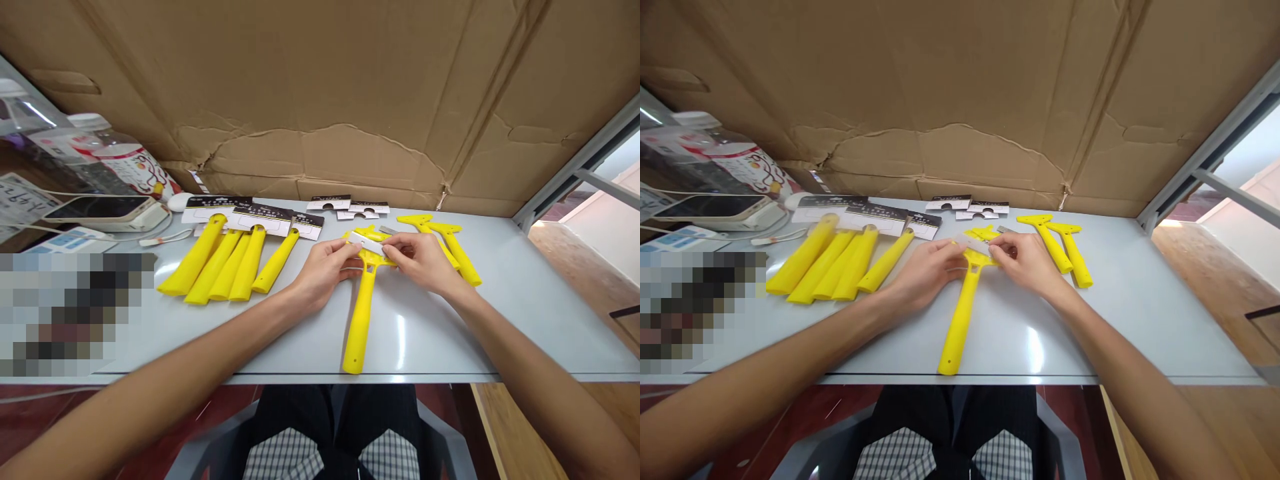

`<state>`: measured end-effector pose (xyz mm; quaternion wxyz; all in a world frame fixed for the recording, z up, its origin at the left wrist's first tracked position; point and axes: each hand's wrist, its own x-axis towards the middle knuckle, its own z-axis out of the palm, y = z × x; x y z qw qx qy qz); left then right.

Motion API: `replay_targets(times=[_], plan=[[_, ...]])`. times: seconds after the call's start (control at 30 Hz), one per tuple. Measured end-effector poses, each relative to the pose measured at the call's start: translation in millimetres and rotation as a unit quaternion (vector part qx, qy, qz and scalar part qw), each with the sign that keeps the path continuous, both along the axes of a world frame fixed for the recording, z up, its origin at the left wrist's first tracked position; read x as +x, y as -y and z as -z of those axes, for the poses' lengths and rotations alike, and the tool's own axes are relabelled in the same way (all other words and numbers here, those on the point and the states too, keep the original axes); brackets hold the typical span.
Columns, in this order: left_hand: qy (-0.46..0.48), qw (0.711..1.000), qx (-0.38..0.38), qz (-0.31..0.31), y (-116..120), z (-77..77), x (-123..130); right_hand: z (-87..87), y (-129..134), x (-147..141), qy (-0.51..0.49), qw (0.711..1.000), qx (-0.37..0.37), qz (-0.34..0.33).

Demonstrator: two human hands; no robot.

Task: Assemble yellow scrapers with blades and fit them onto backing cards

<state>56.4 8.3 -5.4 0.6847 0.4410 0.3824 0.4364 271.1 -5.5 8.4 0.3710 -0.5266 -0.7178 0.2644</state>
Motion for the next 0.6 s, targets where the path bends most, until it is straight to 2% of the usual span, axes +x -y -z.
replay_targets(times=[0.3,0.47,0.6], plan=[[-0.035,0.997,-0.002,-0.069,3.4,-5.6,2.3,-1.4,4.9,-11.0,-0.041,0.999,-0.009,-0.009],[-0.038,0.996,0.008,-0.079,3.4,-9.3,1.1,-7.7,6.4,-8.5,-0.097,0.988,-0.121,-0.008],[-0.04,0.996,0.012,-0.081,2.2,-8.5,0.8,-7.9,6.6,-7.7,-0.169,0.972,-0.161,-0.006]])
